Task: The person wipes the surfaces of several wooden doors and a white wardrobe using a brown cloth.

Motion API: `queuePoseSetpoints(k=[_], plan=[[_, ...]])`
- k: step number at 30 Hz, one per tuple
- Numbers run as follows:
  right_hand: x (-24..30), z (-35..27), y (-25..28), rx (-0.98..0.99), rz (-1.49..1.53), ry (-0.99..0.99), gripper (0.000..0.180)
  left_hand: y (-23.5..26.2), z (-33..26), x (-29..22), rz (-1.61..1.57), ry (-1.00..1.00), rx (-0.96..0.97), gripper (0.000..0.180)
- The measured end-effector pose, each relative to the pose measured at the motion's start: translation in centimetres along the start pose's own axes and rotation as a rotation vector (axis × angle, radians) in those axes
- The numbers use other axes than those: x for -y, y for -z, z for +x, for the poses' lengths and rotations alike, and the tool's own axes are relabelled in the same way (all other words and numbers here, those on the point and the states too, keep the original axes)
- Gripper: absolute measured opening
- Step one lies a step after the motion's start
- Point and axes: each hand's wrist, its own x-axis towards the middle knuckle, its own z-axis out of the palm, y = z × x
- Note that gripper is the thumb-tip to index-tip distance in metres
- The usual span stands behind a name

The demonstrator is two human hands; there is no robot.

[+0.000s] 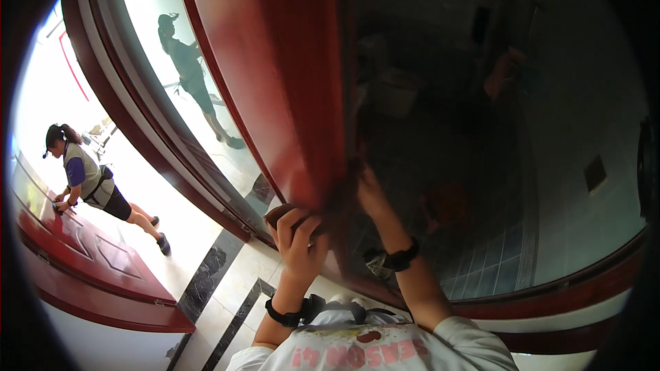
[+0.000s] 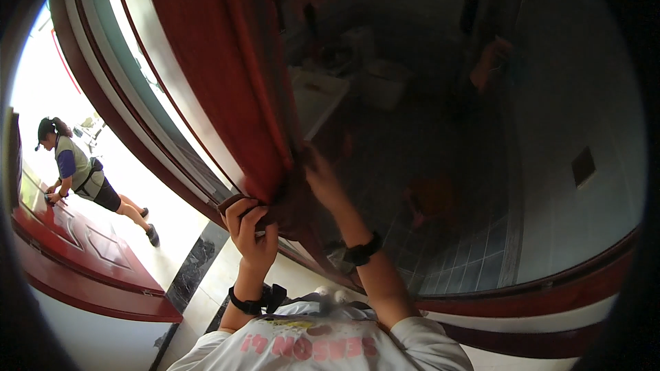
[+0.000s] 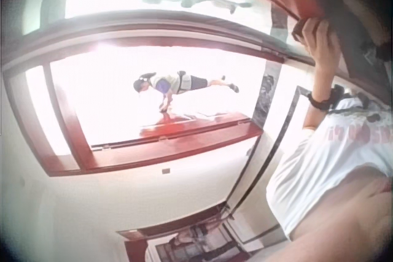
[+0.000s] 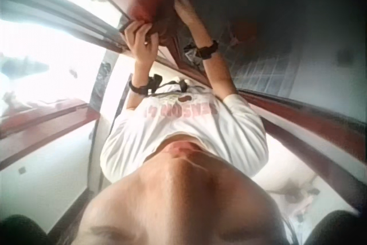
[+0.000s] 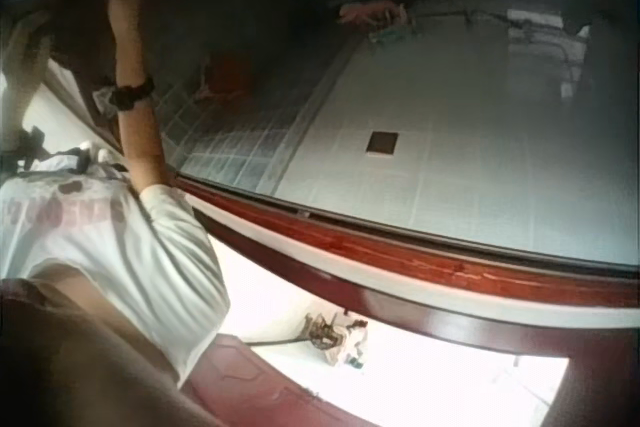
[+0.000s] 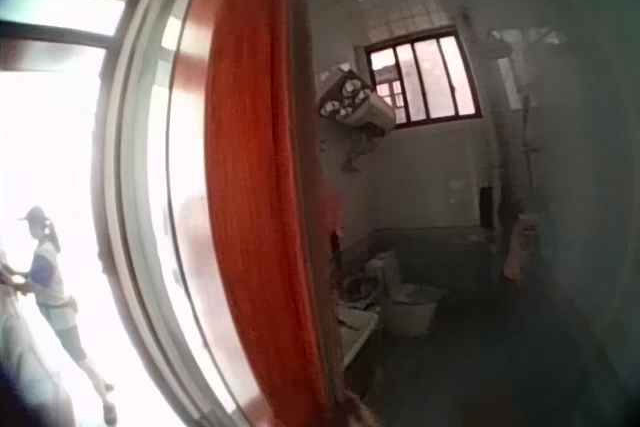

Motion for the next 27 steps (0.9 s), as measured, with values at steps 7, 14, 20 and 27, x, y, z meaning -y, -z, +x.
queuePoseSetpoints(k=[7, 14, 20, 27], plan=[[1.0, -0.1, 1.4, 0.077, -0.731, 0.434, 0.041, -1.5, -1.2, -0.1, 0.011, -0.282, 0.101, 0.030], [1.8, -1.2, 1.7, -0.086, -0.960, 0.427, 0.041, -3.0, -1.0, -0.6, -0.155, -0.272, 0.107, 0.029], [4.8, -2.7, 0.7, -0.124, -0.895, 0.372, 0.043, -3.1, -0.2, -1.5, -0.138, -0.258, 0.045, 0.029], [6.3, -4.9, 3.4, -0.176, -0.993, 0.572, 0.040, -4.7, -1.0, -4.2, -0.170, -0.235, 0.064, 0.033]])
